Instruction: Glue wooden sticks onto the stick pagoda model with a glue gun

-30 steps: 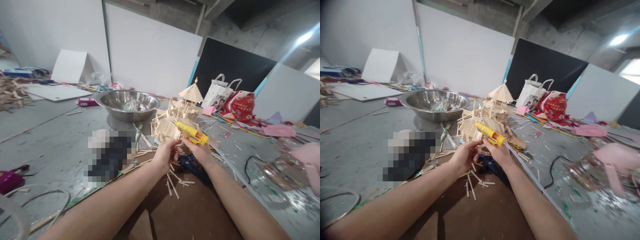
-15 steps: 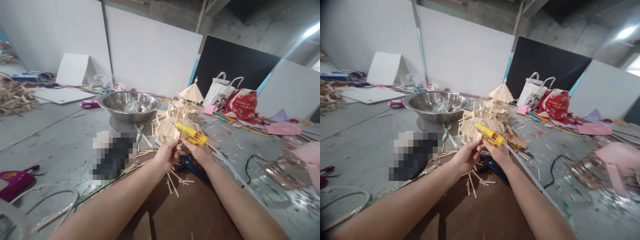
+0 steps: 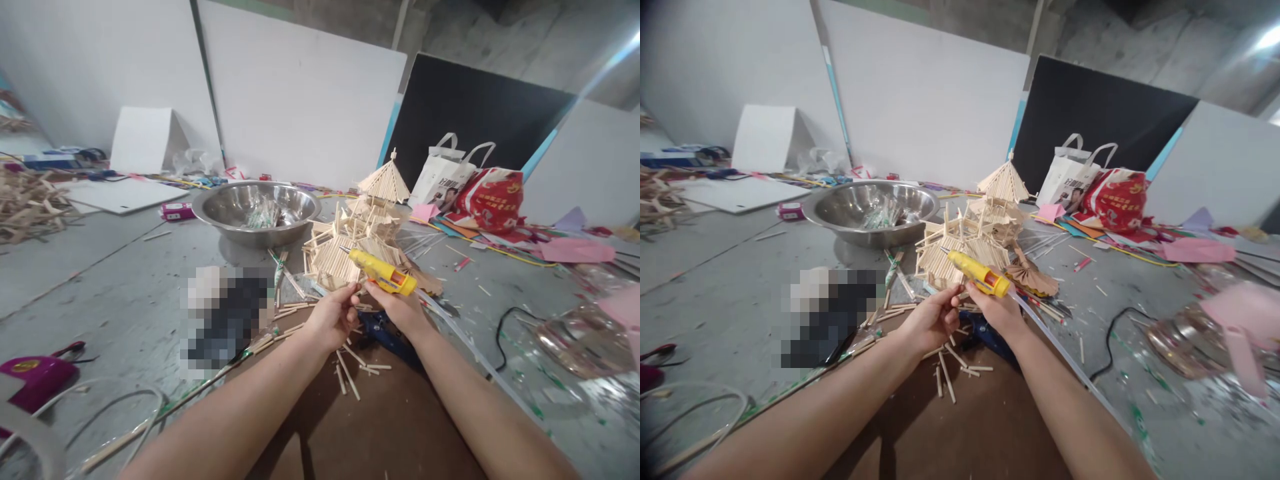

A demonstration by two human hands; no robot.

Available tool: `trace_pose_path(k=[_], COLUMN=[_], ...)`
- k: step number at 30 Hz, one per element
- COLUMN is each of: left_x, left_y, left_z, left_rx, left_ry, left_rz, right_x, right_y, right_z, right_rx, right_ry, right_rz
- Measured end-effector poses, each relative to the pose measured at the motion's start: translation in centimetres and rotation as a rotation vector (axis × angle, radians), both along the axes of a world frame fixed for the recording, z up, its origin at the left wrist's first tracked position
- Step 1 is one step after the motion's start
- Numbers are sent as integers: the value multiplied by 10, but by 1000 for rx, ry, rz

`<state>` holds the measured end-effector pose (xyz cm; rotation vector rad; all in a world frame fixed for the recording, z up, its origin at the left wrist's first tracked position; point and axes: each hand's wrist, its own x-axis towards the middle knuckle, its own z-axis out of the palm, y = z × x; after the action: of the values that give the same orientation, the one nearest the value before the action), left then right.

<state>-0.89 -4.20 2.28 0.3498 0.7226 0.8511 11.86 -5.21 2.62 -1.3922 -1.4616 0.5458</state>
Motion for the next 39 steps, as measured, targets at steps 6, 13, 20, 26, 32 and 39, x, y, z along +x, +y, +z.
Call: trace_pose_path(k=[6,13,20,26,32,39], left_x=[2,2,5,9,9,9], left_y=[1,0,1,-1,2,3], left_z=[1,3,3,2,0,-2], left_rx=[-13,-31,-34,-50,-36,-16], left_ry=[-40,-38,-84,-137,-147,-134], left_rz=[-14,-2,-19,-16,-9,10], right_x=[3,0,7,19,25,23], right_y=[1,-2,-2,-5,-3,-3], right_z=[-2,5,6,16,17,8], right_rx=[14,-2,35,-9,-65,-93], right_ry=[3,6,54,94,46,-25], right_rz=[11,29,-7,19,23,-9])
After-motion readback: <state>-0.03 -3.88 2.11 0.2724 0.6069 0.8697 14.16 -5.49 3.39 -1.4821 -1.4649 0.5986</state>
